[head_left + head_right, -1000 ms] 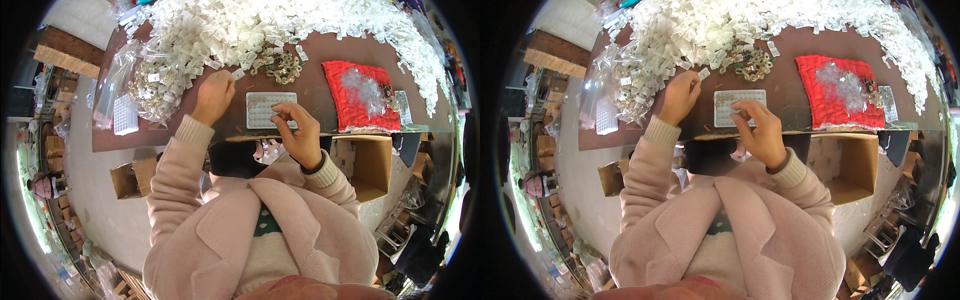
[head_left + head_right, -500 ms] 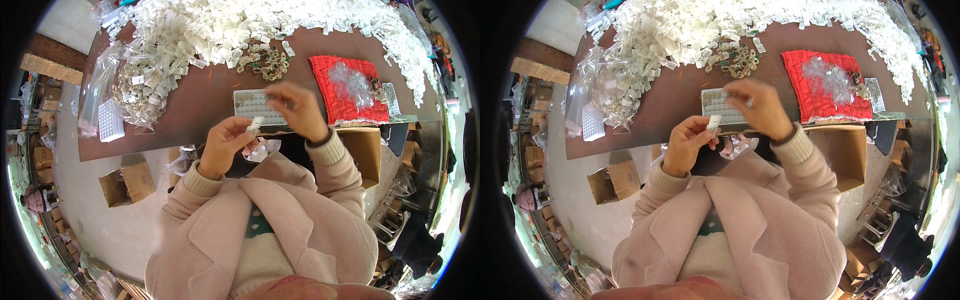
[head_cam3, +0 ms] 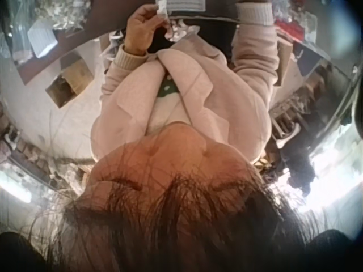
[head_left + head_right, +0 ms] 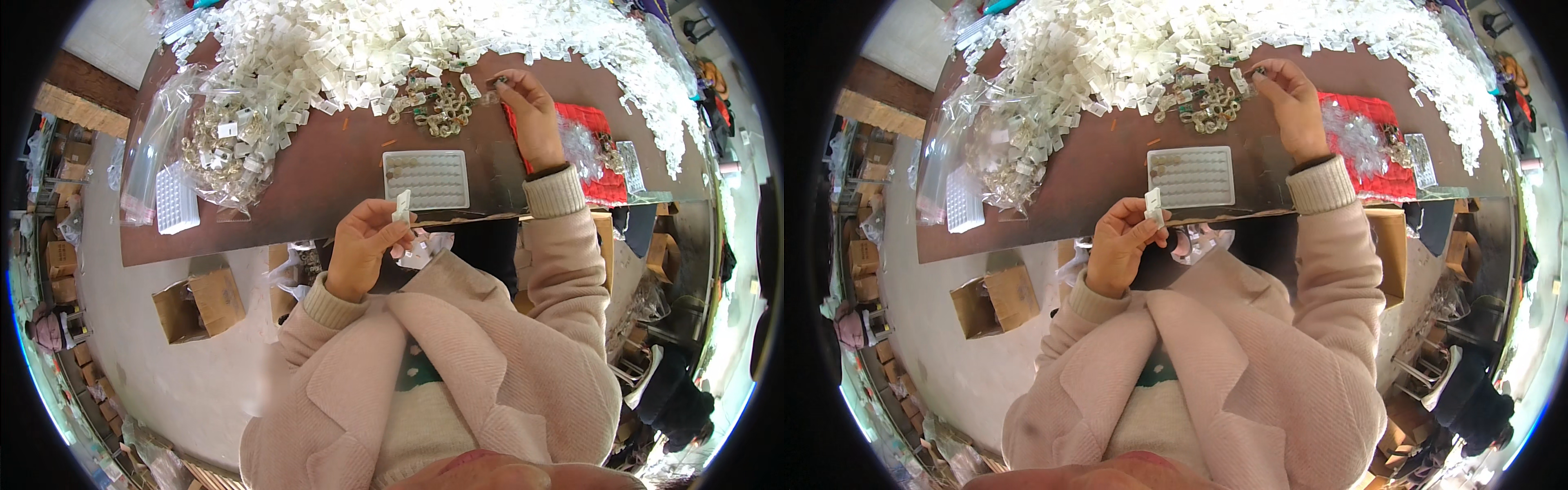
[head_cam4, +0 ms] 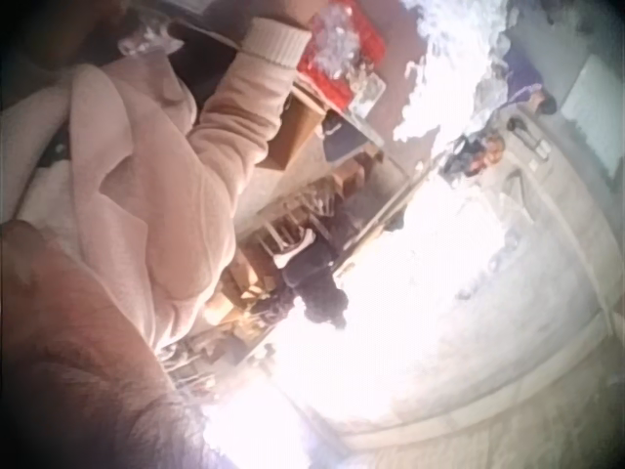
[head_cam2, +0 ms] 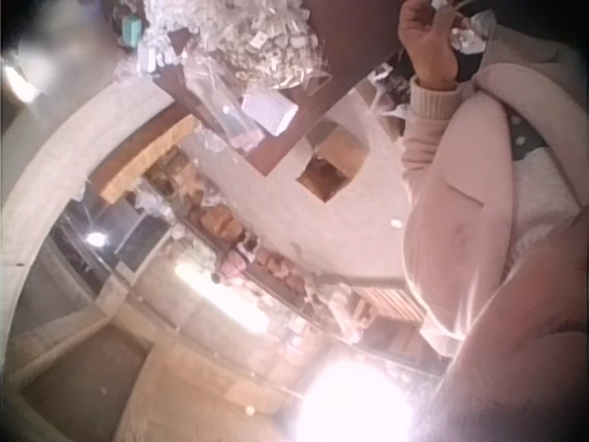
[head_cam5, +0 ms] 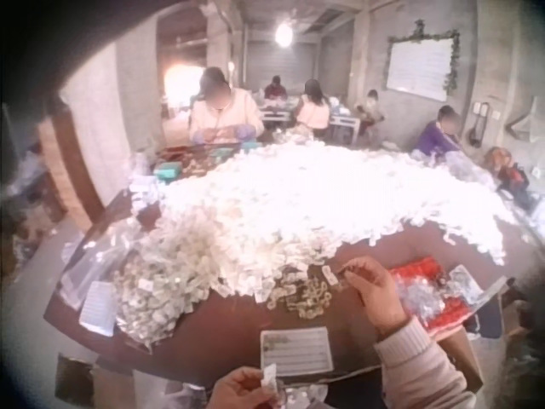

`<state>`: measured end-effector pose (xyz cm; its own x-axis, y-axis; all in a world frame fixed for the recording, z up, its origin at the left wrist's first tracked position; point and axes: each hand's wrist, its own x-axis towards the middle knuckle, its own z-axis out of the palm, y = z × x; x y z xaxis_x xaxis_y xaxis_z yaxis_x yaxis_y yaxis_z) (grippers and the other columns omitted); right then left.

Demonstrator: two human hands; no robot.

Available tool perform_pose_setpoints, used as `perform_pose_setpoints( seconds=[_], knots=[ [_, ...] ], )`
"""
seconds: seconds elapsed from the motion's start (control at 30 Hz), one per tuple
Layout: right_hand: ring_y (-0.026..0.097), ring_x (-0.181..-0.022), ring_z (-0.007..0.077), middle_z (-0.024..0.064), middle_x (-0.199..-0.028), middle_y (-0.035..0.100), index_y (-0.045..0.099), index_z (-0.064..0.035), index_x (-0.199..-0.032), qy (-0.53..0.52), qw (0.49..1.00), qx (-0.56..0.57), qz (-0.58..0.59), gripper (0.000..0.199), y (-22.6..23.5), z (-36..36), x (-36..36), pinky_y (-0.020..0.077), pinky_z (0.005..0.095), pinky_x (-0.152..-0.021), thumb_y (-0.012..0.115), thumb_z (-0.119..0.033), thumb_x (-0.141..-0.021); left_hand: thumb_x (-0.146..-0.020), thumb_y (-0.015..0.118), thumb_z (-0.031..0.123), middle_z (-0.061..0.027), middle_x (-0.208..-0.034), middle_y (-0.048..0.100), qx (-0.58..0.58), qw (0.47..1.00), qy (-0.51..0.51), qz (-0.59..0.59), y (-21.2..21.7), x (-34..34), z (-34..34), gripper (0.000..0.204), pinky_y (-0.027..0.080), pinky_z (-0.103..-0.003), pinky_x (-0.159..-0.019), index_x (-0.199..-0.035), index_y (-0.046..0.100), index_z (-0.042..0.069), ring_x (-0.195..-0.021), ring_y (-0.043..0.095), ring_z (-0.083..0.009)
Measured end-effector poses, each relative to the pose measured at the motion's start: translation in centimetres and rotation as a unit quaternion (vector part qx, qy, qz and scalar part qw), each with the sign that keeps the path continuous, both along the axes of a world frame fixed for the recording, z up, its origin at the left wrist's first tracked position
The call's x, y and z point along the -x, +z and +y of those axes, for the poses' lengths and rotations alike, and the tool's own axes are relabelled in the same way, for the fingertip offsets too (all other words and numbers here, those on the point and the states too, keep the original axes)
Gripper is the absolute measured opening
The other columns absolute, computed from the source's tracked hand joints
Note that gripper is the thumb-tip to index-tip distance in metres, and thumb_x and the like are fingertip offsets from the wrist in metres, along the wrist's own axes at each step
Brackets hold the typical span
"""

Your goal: The person repeatedly picks small white plastic housings and metal contacts from a table, inserts the contacts into the housings, and places the assembled units into a white tray. The person also gathers loose metal contacts into a small pile on the table.

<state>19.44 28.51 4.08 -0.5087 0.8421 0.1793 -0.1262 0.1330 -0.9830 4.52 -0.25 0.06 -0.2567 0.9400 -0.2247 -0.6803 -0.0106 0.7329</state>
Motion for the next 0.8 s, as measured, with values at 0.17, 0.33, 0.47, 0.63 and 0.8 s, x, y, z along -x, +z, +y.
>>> perform_pose_setpoints(
  seconds=[0.17,0.33,0.47,0.63,0.8],
  knots=[
    [0.066,-0.087,0.0125,0.0017,-0.098,0.070,0.066,-0.0058,-0.116,0.061,0.993,-0.072,-0.069,0.023,2.9,-6.4,-1.5,0.0529,0.0253,-0.073,0.067,-0.002,-0.093,-0.093,0.067,-0.003,-0.0155,-0.105,0.071,-0.037,0.998,0.044,0.007,0.9,-0.5,0.6,0.019,0.053,-0.028,-0.068,-0.111,0.060,-0.001,-0.079,0.066,-0.0170],
    [0.069,-0.094,0.0303,0.0141,-0.101,0.070,0.064,-0.0054,-0.116,0.133,0.948,-0.228,-0.178,0.032,2.9,-14.3,-1.6,0.0562,0.0373,-0.078,0.073,-0.003,-0.085,-0.089,0.068,-0.007,-0.0153,-0.104,0.071,-0.047,0.993,0.092,0.060,2.0,-1.0,1.2,0.022,0.053,-0.024,-0.064,-0.108,0.059,-0.002,-0.077,0.066,-0.0143],
    [0.069,-0.089,0.0341,0.0123,-0.099,0.070,0.066,-0.0050,-0.110,0.173,0.918,-0.326,-0.145,0.028,2.7,-15.2,-1.4,0.0562,0.0392,-0.075,0.075,-0.004,-0.084,-0.086,0.070,-0.012,-0.0136,-0.098,0.070,-0.056,0.989,0.081,0.108,2.8,-0.9,1.2,0.025,0.052,-0.021,-0.056,-0.107,0.059,-0.003,-0.075,0.068,-0.0128],
    [0.070,-0.087,0.0294,0.0124,-0.103,0.068,0.069,-0.0044,-0.111,0.113,0.936,-0.309,-0.126,0.030,2.2,-16.5,-1.2,0.0571,0.0352,-0.074,0.077,-0.001,-0.082,-0.088,0.069,-0.009,-0.0117,-0.097,0.071,-0.074,0.986,0.121,0.091,3.0,-1.2,0.8,0.021,0.053,-0.025,-0.063,-0.104,0.060,0.000,-0.074,0.065,-0.0126],
    [0.070,-0.083,0.0264,0.0117,-0.101,0.068,0.070,-0.0022,-0.112,0.020,0.939,-0.331,-0.095,0.031,1.1,-18.4,-0.1,0.0573,0.0324,-0.072,0.077,0.002,-0.081,-0.088,0.068,-0.009,-0.0121,-0.095,0.070,-0.065,0.974,0.217,-0.011,2.5,-2.6,1.1,0.023,0.048,-0.023,-0.047,-0.104,0.057,0.003,-0.067,0.065,-0.0144]
  ],
)
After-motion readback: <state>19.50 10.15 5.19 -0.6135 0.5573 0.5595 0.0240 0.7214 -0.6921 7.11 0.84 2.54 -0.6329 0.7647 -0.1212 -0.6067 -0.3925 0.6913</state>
